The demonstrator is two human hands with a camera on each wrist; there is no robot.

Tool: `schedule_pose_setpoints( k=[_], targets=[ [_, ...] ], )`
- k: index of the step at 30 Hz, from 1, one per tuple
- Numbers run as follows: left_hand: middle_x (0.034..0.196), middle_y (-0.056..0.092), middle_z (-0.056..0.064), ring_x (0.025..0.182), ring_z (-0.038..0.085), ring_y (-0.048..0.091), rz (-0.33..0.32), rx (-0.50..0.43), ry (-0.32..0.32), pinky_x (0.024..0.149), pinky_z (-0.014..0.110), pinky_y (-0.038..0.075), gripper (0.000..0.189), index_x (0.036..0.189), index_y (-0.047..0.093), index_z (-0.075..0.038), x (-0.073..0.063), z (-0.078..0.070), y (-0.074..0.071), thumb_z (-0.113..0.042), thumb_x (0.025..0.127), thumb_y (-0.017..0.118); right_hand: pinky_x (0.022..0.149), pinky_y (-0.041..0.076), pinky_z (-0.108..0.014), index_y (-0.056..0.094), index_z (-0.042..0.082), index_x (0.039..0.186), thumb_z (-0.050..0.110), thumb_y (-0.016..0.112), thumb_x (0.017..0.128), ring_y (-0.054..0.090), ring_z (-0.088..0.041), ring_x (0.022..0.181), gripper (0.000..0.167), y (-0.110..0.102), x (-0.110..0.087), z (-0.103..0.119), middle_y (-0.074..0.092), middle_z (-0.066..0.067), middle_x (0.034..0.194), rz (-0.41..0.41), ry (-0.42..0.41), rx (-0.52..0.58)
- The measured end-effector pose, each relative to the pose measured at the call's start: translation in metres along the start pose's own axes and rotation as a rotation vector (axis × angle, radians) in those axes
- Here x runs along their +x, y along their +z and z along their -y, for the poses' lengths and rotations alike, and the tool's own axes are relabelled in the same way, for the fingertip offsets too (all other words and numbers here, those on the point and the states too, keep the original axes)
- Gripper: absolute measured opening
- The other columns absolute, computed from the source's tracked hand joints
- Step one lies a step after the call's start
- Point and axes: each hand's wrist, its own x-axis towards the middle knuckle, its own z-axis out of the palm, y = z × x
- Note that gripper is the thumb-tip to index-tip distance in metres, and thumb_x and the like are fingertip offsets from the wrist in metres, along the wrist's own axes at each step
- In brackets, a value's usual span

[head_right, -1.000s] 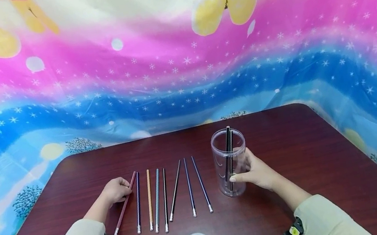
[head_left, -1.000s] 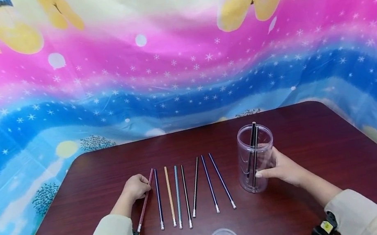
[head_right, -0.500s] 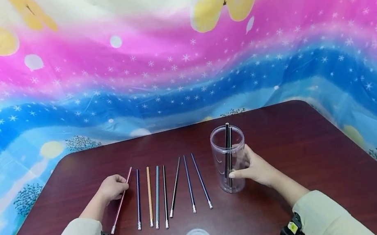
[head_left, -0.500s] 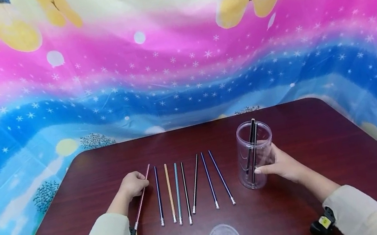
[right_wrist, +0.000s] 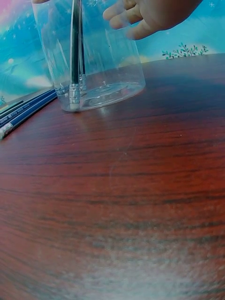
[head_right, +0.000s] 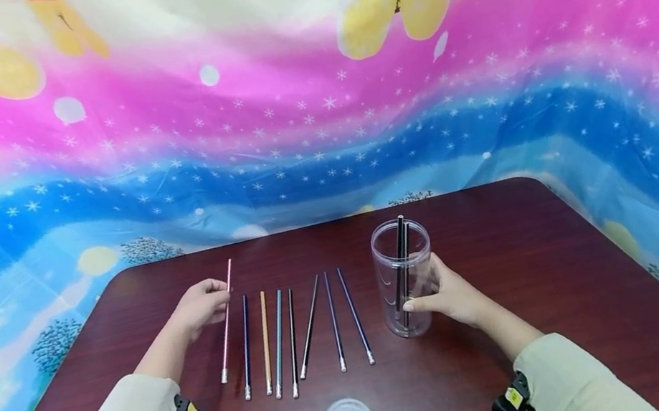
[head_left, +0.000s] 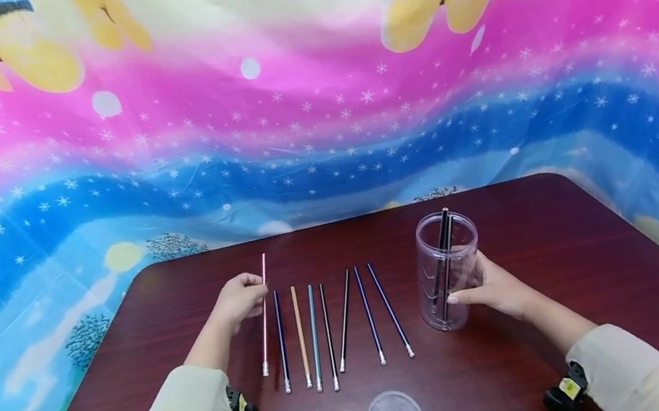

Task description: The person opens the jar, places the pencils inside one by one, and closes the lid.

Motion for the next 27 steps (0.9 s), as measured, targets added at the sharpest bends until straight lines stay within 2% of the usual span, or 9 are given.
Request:
schedule_pose_setpoints(
  k=[4, 9, 15, 18, 22, 27],
  targets=[
    [0.093, 0.047, 0.012, 0.080, 0.020, 0.048, 0.021, -0.059, 0.043, 0.074, 0.038, 0.047, 0.029, 0.106, 0.045, 0.007, 0.000, -0.018, 0.006, -0.006, 0.080, 0.044, 0.080, 0.042, -0.024, 0.014, 0.003, 0.132, 0.005, 0.065, 0.074, 0.049, -0.013, 0.103, 0.077, -0.001, 0.000, -0.001, 0.034, -0.025, 0.127, -0.007, 0.006, 0.000],
    [0.095, 0.048, 0.013, 0.078, 0.019, 0.050, 0.047, -0.106, 0.097, 0.070, 0.034, 0.048, 0.027, 0.107, 0.046, 0.006, -0.001, -0.041, 0.013, -0.006, 0.083, 0.045, 0.081, 0.042, -0.024, 0.014, 0.004, 0.132, 0.004, 0.065, 0.075, 0.049, -0.013, 0.103, 0.076, -0.001, 0.000, -0.002, 0.034, -0.025, 0.127, -0.006, 0.008, 0.005],
    [0.090, 0.049, 0.009, 0.075, 0.016, 0.051, 0.088, -0.211, 0.166, 0.068, 0.032, 0.048, 0.021, 0.102, 0.047, 0.006, -0.003, -0.064, 0.022, -0.004, 0.085, 0.045, 0.081, 0.041, -0.025, 0.013, 0.005, 0.133, 0.005, 0.065, 0.074, 0.047, -0.018, 0.106, 0.078, 0.000, 0.000, -0.002, 0.033, -0.024, 0.128, -0.012, 0.020, 0.000],
    [0.087, 0.047, 0.008, 0.074, 0.016, 0.050, 0.104, -0.258, 0.195, 0.068, 0.031, 0.048, 0.018, 0.100, 0.047, 0.005, -0.004, -0.076, 0.027, -0.003, 0.084, 0.045, 0.081, 0.041, -0.025, 0.013, 0.005, 0.132, 0.004, 0.065, 0.074, 0.047, -0.016, 0.106, 0.078, 0.000, 0.000, -0.002, 0.033, -0.024, 0.128, -0.008, 0.020, 0.010],
    [0.090, 0.048, 0.010, 0.078, 0.020, 0.050, 0.121, -0.296, 0.222, 0.069, 0.033, 0.048, 0.020, 0.102, 0.046, 0.005, -0.004, -0.094, 0.032, -0.002, 0.083, 0.045, 0.081, 0.042, -0.025, 0.013, 0.003, 0.132, 0.003, 0.064, 0.074, 0.048, -0.012, 0.104, 0.077, 0.001, 0.000, -0.002, 0.033, -0.026, 0.127, 0.000, 0.015, 0.024],
    [0.093, 0.049, 0.011, 0.083, 0.024, 0.050, 0.143, -0.322, 0.256, 0.071, 0.036, 0.048, 0.020, 0.103, 0.046, 0.003, -0.005, -0.116, 0.037, -0.004, 0.084, 0.045, 0.080, 0.042, -0.023, 0.015, 0.002, 0.130, 0.002, 0.064, 0.075, 0.048, -0.015, 0.104, 0.075, 0.001, 0.000, -0.002, 0.034, -0.027, 0.126, -0.008, 0.002, 0.021]
  ],
)
